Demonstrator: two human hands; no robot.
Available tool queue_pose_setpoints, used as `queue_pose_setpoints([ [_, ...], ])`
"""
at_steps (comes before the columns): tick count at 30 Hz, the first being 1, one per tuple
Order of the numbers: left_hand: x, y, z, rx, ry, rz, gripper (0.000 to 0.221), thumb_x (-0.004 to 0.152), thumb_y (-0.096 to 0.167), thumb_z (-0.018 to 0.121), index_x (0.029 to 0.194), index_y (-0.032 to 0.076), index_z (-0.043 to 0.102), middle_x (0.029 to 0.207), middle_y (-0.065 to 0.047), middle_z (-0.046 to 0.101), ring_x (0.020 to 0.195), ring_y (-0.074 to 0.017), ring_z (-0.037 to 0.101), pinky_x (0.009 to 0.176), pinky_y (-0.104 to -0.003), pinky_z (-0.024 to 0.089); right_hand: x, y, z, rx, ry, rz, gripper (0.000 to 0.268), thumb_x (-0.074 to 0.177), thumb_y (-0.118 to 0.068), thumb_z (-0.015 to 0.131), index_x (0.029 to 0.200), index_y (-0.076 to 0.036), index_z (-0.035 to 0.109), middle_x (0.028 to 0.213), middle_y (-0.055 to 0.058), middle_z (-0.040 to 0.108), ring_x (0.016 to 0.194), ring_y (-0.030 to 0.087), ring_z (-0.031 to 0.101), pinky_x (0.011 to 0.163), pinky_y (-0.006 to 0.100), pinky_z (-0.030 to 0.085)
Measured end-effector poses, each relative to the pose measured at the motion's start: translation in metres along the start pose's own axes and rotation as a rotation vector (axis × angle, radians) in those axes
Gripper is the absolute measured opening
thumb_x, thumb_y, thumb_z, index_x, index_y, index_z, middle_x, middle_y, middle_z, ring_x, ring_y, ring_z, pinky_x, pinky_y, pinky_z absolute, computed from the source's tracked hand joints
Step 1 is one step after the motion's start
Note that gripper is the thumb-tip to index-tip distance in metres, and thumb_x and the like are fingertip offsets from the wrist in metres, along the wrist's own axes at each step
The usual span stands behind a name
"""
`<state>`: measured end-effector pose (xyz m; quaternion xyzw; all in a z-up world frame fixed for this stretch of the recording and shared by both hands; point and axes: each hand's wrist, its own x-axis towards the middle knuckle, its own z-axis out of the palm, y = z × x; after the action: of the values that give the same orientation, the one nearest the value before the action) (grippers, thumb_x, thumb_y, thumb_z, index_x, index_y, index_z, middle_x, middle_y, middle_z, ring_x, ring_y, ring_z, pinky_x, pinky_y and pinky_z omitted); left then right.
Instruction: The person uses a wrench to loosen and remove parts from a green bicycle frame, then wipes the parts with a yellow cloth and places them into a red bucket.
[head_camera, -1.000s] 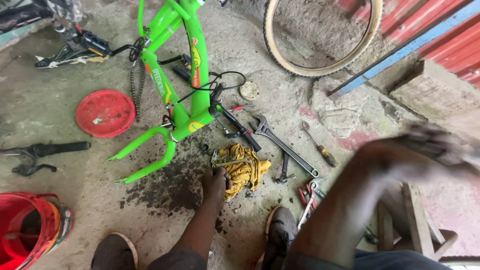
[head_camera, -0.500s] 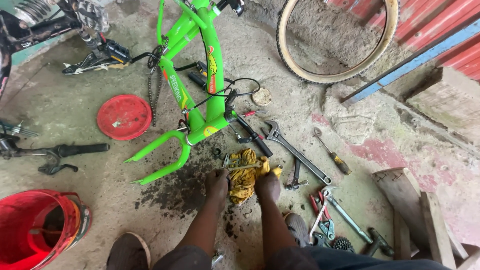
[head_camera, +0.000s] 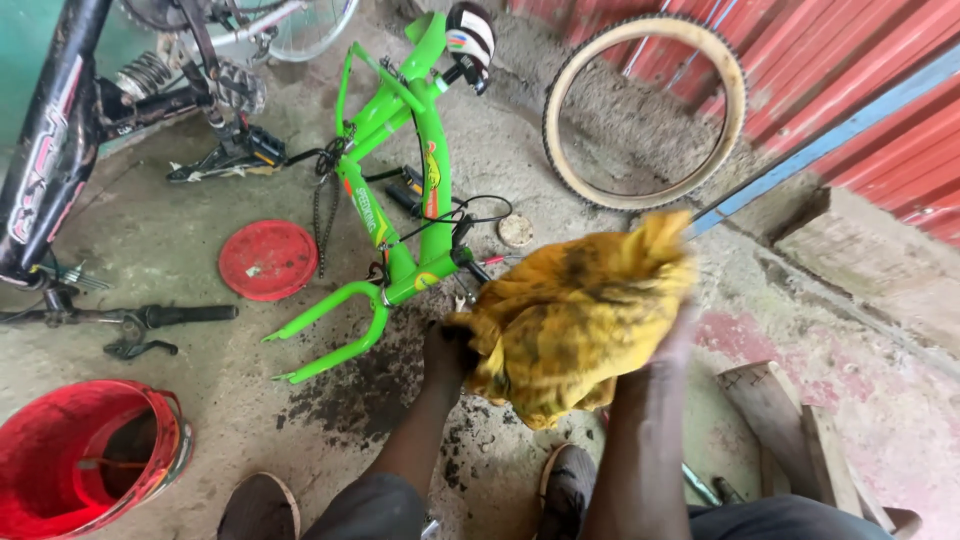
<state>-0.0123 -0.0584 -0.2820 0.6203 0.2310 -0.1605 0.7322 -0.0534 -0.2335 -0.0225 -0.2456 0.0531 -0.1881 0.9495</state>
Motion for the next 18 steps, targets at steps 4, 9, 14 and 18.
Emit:
queue_pose_setpoints([
  [4,0.038,0.041,0.024,-0.019,-0.026,0.227,0.016,0.094,0.025,0.063,0.1,0.01,0.065,0.093,-0.01,0.067,0.083,-0.0231,0.067,0.068,-0.038,0.054,-0.022,0.021,0.033,-0.166,-0.066,0.005,0.027,0.088,-0.012,0.06,0.105,0.006,0.071,0.095,0.019,0.074,0.085,0.03,0.074,0.088,0.045,0.062],
  [9,0.013,0.142,-0.001,0.915,-0.212,0.607,0.032,0.106,0.02,0.035,0.122,0.016,0.063,0.118,-0.018,0.073,0.119,-0.0356,0.069,0.092,-0.054,0.058,-0.003,-0.015,0.06,-0.328,-0.088,0.032,0.027,0.09,-0.012,0.059,0.106,0.006,0.071,0.094,0.018,0.073,0.084,0.028,0.072,0.086,0.044,0.061],
  [14,-0.036,0.263,-0.016,1.645,-0.448,0.578,0.04,0.084,0.0,0.067,0.124,-0.001,0.068,0.113,-0.026,0.073,0.114,-0.0428,0.07,0.095,-0.054,0.058,0.045,-0.053,0.101,-0.553,-0.138,0.061,0.027,0.092,-0.012,0.057,0.107,0.006,0.071,0.092,0.017,0.071,0.083,0.026,0.069,0.084,0.042,0.06],
  [18,-0.052,0.3,-0.033,1.568,-0.36,0.595,0.028,0.088,0.034,0.067,0.085,0.01,0.08,0.083,-0.016,0.075,0.085,-0.0377,0.076,0.071,-0.051,0.059,0.037,-0.045,0.12,-0.674,-0.161,0.065,0.028,0.093,-0.012,0.057,0.108,0.006,0.071,0.091,0.016,0.071,0.082,0.025,0.067,0.083,0.041,0.059],
])
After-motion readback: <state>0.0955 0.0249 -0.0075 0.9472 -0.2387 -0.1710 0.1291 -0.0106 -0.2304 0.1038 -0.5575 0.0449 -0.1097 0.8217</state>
